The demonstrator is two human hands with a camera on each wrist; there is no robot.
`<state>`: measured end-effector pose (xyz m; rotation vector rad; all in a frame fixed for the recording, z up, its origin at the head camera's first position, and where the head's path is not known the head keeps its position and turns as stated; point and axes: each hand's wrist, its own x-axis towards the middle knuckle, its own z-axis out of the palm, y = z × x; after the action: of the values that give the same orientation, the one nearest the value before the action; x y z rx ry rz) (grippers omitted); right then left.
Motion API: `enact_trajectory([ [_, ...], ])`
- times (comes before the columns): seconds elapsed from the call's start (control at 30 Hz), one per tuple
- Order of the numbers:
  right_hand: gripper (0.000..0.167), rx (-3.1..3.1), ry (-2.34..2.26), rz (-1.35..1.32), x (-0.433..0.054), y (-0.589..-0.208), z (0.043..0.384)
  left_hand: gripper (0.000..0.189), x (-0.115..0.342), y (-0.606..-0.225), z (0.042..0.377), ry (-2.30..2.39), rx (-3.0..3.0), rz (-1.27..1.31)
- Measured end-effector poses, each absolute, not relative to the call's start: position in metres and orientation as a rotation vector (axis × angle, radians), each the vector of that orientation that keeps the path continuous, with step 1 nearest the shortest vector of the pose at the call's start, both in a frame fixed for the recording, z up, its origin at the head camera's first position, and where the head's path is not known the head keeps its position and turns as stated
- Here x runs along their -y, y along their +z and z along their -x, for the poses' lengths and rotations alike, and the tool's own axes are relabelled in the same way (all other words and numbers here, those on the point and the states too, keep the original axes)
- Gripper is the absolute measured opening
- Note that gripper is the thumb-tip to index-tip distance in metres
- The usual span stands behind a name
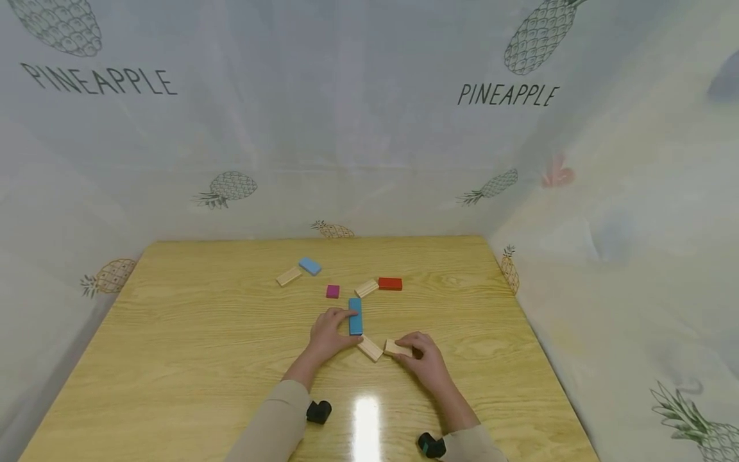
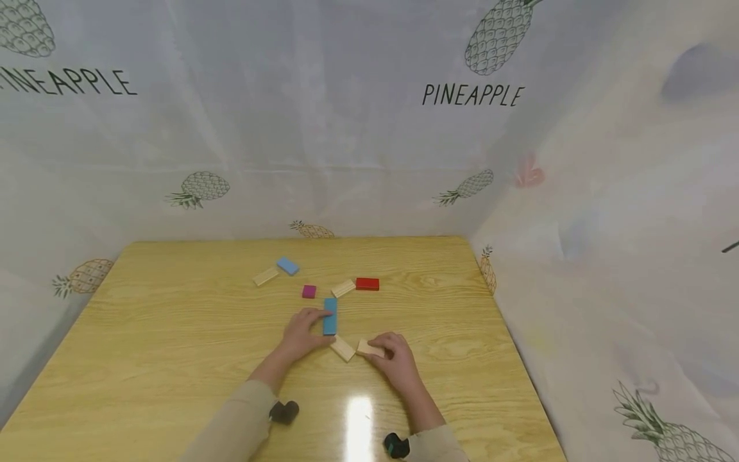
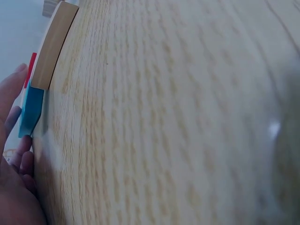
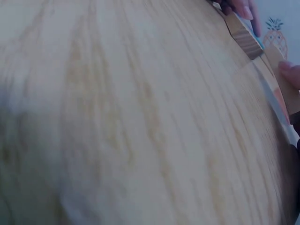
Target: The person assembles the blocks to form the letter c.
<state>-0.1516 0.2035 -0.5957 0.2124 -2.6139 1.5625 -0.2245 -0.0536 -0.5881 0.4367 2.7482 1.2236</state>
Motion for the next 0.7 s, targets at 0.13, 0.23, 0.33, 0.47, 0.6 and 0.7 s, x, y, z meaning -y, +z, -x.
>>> enact_trajectory([
  [0.13,0.022,2.63,1.604,-0.208,-0.2068,-0.5926,0.1503,0.062,0.0531,-0.5878,0.2242,1.215,-2.763,-0.442],
  [0.23,0.022,2.651,1.615,-0.222,-0.2088,-0.5923,0.1506,0.062,0.0533,-0.5864,0.2233,1.208,-2.769,-0.443],
  [0.33,0.022,2.661,1.612,-0.258,-0.2092,-0.5931,0.151,0.062,0.0537,-0.5855,0.2223,1.212,-2.769,-0.439],
  [0.47,0.02,2.667,1.595,-0.31,-0.2091,-0.5936,0.1508,0.062,0.0541,-0.5875,0.2229,1.204,-2.774,-0.44],
  [0.6,0.019,2.669,1.584,-0.346,-0.2096,-0.5935,0.1508,0.062,0.054,-0.5897,0.2238,1.193,-2.783,-0.442],
  [0.7,0.018,2.678,1.581,-0.352,-0.2102,-0.5929,0.151,0.062,0.0536,-0.5891,0.2233,1.209,-2.774,-0.43],
])
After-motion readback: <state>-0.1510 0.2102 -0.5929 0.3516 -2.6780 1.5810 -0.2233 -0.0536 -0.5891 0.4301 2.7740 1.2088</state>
